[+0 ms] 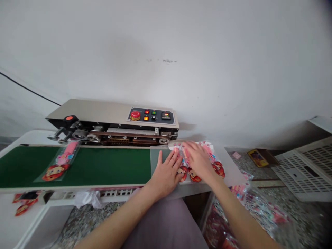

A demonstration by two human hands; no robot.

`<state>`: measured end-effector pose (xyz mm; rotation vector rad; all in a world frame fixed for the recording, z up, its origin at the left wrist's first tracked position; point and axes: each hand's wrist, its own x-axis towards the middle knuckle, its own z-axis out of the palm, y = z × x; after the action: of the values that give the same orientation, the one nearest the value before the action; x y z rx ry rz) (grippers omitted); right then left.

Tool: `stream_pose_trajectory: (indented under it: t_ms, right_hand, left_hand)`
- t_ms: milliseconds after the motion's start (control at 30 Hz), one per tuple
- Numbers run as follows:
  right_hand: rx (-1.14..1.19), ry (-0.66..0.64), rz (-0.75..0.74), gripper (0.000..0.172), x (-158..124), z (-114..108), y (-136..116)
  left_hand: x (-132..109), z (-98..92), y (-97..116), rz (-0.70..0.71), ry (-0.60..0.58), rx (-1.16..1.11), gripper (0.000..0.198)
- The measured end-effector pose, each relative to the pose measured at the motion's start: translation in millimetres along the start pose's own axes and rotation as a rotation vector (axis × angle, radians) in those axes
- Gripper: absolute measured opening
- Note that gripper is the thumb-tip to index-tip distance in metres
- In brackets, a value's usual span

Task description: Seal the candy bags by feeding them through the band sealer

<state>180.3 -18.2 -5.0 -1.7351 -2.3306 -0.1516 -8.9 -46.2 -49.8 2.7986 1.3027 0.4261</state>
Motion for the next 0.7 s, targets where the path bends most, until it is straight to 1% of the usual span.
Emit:
stream_pose_trajectory:
  t_ms: [67,133,233,333,400,467,500,533,600,667,700]
  right_hand:
    - [-0.075,0.059,0.016,0.048,-23.1,0.1,13.6]
    - [-0.130,0.047,0.002,0.043,-44.5,1.4,19.9]
    - [-0.166,0.009,0.027,0.042,-61.9,7.2,10.0]
    - [-0.160,0.022,0.095,0.044,-58.5,14.6,-14.7]
    - [-0.133,0.031,0.105,0.045,-50.9,16.3,-30.7]
    - [-0.095,0.038,0.091,0.046,-44.7,13.4,-39.3]
    - [-0.081,0.046,0.085,0.046,-43.0,10.3,-39.2]
    - [-0.074,0.057,0.084,0.046,-42.6,6.6,-35.7]
    - [-0.091,0.085,0.094,0.043,-44.9,-1.1,-19.1]
    - [-0.141,0.104,0.116,0.041,-49.8,-6.1,5.4]
    - [-0.171,0.101,0.124,0.041,-52.3,-6.7,17.9]
  left_hand:
    - [-1.1,-2.1,-3.8,0.009,0.002,-0.003,0.062]
    - [-2.5,-4.9,-8.8,0.013,0.007,0.007,0.061]
    - [-5.2,-9.7,-17.6,0.011,0.008,0.033,0.060]
    - [-10.2,-15.4,-29.2,0.010,-0.004,0.061,0.059]
    - [-15.4,-20.8,-39.3,0.009,-0.024,0.075,0.059]
    - [-20.7,-28.4,-50.1,-0.003,-0.058,0.095,0.057]
    - [-22.7,-33.2,-54.5,-0.015,-0.073,0.109,0.056]
    - [-23.6,-38.4,-57.6,-0.033,-0.084,0.124,0.054]
    - [-21.7,-48.8,-57.4,-0.086,-0.083,0.140,0.051]
    - [-14.6,-55.5,-47.4,-0.111,-0.065,0.116,0.049]
    - [-9.5,-56.1,-39.3,-0.094,-0.059,0.089,0.048]
